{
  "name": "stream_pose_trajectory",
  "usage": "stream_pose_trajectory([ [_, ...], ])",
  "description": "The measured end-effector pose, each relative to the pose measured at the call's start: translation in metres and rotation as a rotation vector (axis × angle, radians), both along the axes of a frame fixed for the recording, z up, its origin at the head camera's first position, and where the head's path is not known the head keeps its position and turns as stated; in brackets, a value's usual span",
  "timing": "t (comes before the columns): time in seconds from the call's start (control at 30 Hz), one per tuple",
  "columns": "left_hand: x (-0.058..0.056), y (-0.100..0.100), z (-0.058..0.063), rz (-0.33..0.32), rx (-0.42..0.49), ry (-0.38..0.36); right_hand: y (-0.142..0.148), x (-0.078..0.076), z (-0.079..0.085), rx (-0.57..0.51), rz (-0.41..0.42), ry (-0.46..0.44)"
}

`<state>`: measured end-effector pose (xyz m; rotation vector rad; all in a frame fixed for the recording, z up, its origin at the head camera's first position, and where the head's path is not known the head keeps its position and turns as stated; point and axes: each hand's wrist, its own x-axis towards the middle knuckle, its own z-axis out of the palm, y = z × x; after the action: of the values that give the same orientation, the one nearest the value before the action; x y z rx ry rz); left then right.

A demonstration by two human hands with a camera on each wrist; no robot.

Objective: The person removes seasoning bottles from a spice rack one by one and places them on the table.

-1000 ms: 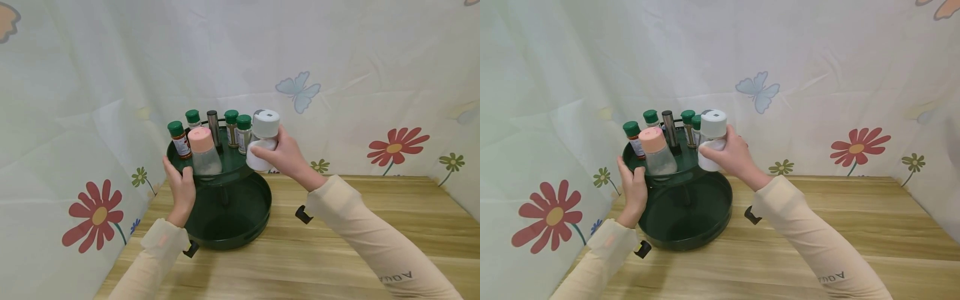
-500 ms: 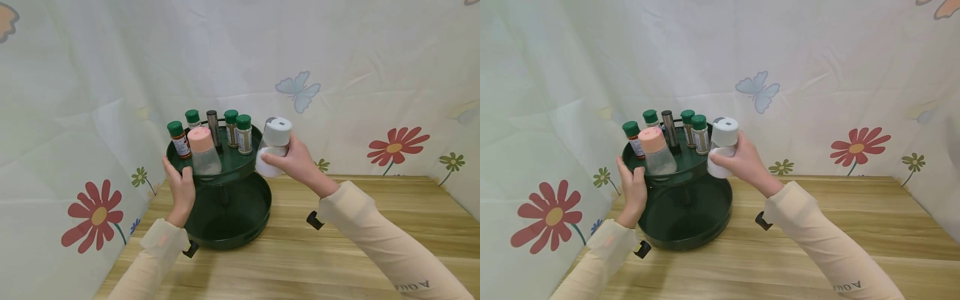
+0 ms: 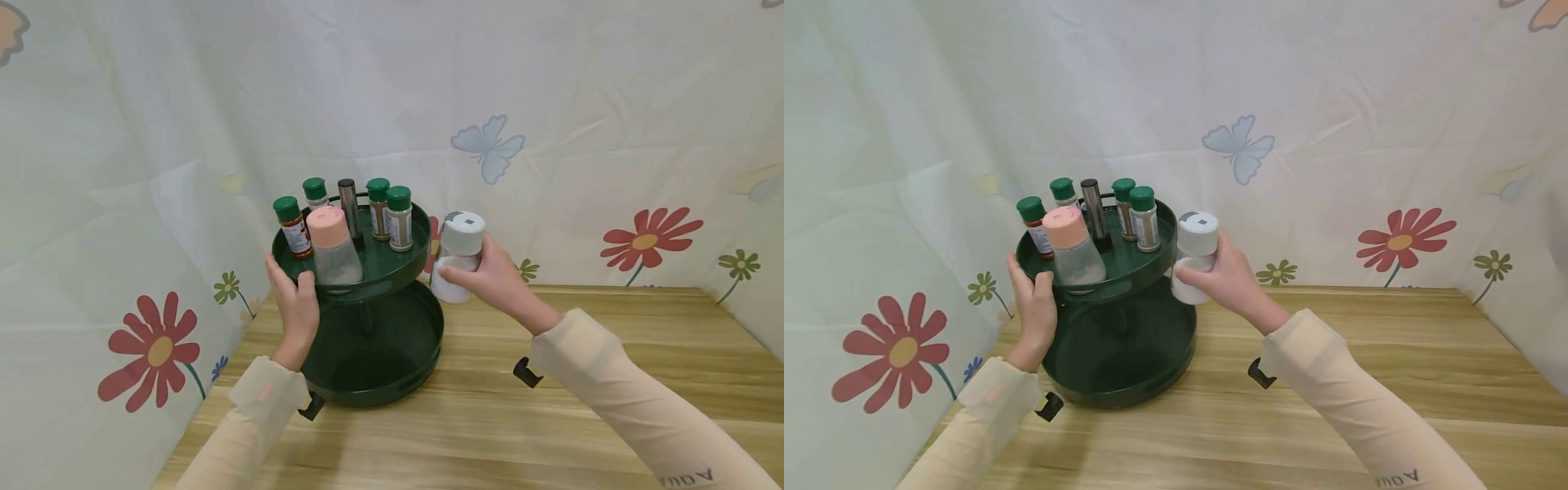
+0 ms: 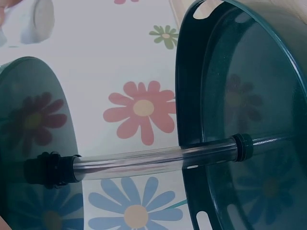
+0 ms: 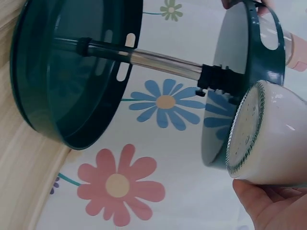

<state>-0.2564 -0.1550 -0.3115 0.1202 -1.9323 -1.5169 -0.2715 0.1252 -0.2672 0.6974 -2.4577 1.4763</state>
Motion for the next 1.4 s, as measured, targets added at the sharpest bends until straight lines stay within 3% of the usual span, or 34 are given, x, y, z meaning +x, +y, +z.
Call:
stream_pose_trajectory([
  [1.4, 0.001, 0.001, 0.001, 0.000, 0.008, 0.014, 0.031, -0.020, -0.074, 0.042, -0.063, -0.155],
])
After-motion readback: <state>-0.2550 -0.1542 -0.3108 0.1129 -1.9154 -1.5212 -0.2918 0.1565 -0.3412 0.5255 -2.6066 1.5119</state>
